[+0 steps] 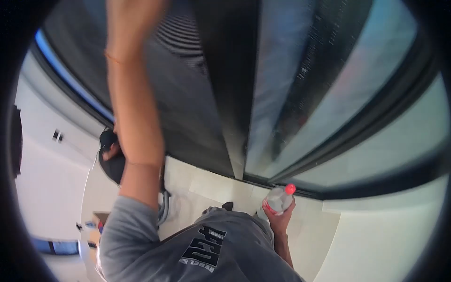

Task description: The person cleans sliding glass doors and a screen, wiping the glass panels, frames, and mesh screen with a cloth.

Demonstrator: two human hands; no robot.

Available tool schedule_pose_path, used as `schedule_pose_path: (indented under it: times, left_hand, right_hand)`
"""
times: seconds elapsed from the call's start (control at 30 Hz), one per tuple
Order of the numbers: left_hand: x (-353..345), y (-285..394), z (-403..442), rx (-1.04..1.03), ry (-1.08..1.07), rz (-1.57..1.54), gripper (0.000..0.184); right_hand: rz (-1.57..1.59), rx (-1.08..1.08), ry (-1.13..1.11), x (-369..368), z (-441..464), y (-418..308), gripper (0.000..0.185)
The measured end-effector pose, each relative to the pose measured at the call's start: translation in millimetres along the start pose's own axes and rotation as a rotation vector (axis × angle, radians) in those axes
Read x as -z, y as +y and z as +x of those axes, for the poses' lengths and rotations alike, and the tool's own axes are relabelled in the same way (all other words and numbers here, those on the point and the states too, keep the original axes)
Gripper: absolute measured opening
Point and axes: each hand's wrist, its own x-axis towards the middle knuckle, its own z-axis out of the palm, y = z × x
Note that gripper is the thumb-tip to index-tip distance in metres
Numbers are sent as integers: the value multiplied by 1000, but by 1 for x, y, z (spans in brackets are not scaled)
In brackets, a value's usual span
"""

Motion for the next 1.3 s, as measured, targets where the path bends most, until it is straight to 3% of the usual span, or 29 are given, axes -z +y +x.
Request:
schedule_pose_path:
  times: [0.1,0.27,0.3,0.33,0.37,0.4,0.53,0.6,0.67,0.73,0.8,0.93,1.03,1.13,1.3]
  left_hand:
    - [14,41,-116,150,-99,99,66]
    - [31,145,-344,1019,-157,-20,58]
    - [40,162,-388,1128,-232,1,70]
    - [44,180,-424,1279,-153,22,50]
    - [60,198,-446,1680,-95,-78,41]
    - [77,215,-472,1882,51,-148,36]
    - [168,277,-538,2319,407,-203,39]
    - [225,311,-526,2238,877,-794,45]
    - [271,348,-443,1939,1016,-1003,55]
    - [307,381,-419,1788,1248,-1067,60]
    - [325,398,-412,1564,1346,-1087,62]
    - [337,384,-416,1475,1341,-1192,65]
    - [349,374,-431,1423,1349,-1365,64]
    - [362,361,-448,1466,1330,-1356,63]
    - [414,360,-451,1488,1265,-1373,61]
  right_hand:
    - [122,71,-127,3,15,5,112]
    - [122,226,-362,21,49,15,108]
    - [87,259,-396,26,56,13,107]
    - [56,299,-453,27,67,14,106]
    - [89,304,-521,27,76,17,105]
    - [128,352,-573,27,84,29,105]
    - [113,324,-785,16,108,51,108]
    - [52,379,-893,17,114,39,109]
    - [-17,474,-985,10,107,9,109]
    - [-25,576,-1093,-6,97,-12,107]
    - [-9,589,-1231,-20,82,-36,106]
    - [-235,742,-1637,-67,39,-129,99]
    - [-516,718,-1895,-99,-13,-186,97]
    - [-937,713,-1964,-135,-47,-195,101]
    - [-1090,670,-1981,-170,-95,-203,96]
